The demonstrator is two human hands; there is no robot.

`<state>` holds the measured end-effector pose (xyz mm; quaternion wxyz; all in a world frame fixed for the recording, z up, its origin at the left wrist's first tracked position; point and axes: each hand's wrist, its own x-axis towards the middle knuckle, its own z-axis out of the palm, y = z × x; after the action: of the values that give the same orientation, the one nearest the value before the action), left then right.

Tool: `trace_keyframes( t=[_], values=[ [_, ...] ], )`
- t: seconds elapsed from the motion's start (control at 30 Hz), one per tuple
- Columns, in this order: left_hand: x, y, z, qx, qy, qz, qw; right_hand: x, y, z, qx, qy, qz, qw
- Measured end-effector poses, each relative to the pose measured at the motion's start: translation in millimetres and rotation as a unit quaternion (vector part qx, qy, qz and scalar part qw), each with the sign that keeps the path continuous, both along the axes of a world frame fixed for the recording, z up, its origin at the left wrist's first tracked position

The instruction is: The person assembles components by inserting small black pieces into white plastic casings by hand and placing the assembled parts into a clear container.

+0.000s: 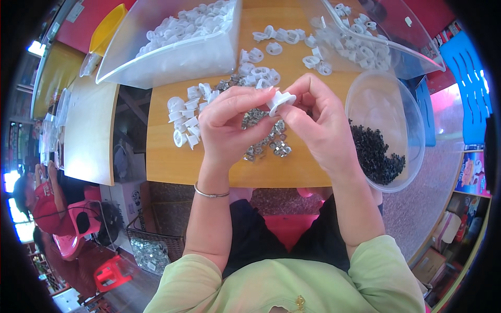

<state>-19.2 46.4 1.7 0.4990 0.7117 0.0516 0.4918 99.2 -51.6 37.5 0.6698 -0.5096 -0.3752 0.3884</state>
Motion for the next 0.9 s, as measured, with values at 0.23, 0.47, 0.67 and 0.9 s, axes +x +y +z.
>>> trace_keyframes(
  t=[0.23,0.47,0.67,0.9],
  values=[
    [5.8,-3.4,-1.5,0.027,-0.019,0.043,0.999,-0.4,-0.5,1.5,-0.026,0.096,0.026,0.995],
    [8.5,-4.8,-2.0,0.046,-0.025,0.067,0.996,0.3,-0.3,-1.2,-0.022,0.145,0.038,0.988],
    [8.3,-4.1,-3.2,0.099,-0.009,0.120,0.988,0.4,-1.0,-1.2,-0.025,0.125,0.029,0.991],
    [9.9,-4.4,-0.2,0.180,0.006,0.181,0.967,-1.2,0.2,-4.5,-0.008,0.139,0.023,0.990]
  ],
)
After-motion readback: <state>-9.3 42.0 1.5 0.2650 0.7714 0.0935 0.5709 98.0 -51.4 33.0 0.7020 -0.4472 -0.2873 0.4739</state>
